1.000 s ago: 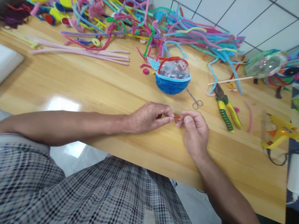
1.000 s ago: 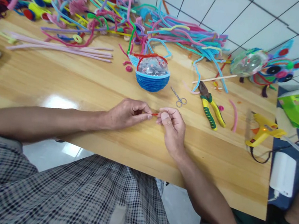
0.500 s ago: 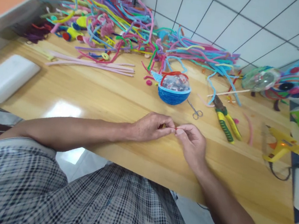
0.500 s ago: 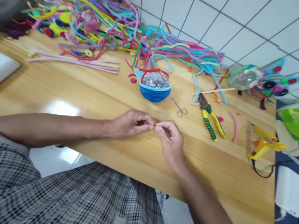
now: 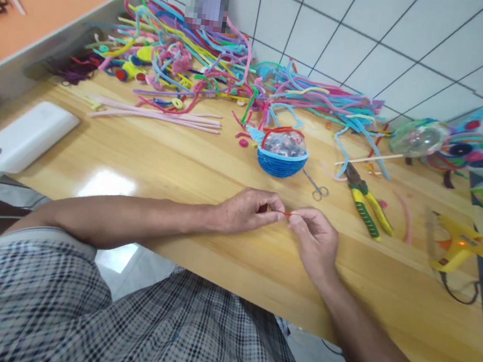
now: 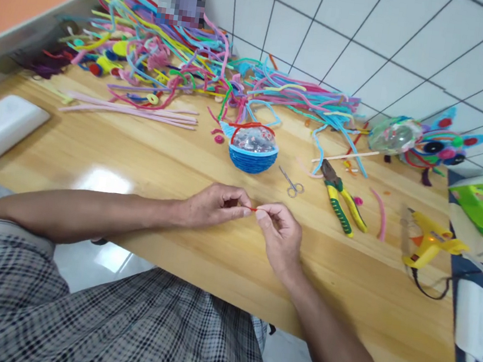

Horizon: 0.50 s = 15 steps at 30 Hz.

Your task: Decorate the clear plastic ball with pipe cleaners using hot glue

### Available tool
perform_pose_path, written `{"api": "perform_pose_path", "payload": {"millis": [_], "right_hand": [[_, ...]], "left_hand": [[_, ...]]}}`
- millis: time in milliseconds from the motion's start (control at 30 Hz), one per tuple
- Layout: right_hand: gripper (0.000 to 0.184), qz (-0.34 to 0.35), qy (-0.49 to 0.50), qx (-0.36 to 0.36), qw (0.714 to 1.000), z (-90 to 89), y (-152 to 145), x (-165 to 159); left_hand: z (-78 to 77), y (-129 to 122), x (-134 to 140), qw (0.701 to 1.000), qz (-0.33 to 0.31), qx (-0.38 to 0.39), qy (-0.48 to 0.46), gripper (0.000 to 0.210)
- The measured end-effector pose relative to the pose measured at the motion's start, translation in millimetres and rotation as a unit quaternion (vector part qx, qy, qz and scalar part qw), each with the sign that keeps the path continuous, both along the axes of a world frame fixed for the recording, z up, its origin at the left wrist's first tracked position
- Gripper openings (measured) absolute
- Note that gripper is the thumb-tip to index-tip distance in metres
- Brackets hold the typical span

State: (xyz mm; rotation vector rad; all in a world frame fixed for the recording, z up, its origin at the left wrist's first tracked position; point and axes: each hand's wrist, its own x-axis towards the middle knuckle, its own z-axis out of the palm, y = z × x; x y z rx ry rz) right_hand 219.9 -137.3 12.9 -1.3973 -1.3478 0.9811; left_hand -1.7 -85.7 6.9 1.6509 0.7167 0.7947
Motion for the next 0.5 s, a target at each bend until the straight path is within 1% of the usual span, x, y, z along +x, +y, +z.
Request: {"api": "perform_pose_path", "payload": {"millis": [100,233,300,400,500], "right_hand": [[0.036,0.002,0.015,-0.014,1.000,2.1,0.1,-1.6],[0.035,0.003,0.033,-0.018,0.999,1.5,0.0,-1.3],[0.035,-0.006,0.051,-0.006,0.999,-0.9,0.1,-0.7],[0.039,-0.014,0.072,0.024,0.997,-4.9,0.7,-0.3],[0.039,0.010,0.061,0.030,0.998,-6.8,1.1,-0.3]], "left_hand": [[0.6,0.6,-1.2,1.000,0.012,-0.028,-0.007,0.019],[2.5,1.4,-3.0,0.998,0.008,-0.050,-0.032,0.028],[4.2,2.0,-3.8,0.998,0.002,-0.057,-0.042,0.033],[5.6,3.0,-4.2,0.997,-0.002,-0.061,-0.051,0.038],[4.6,3.3,-3.3,0.997,-0.001,-0.067,-0.049,0.038]]}}
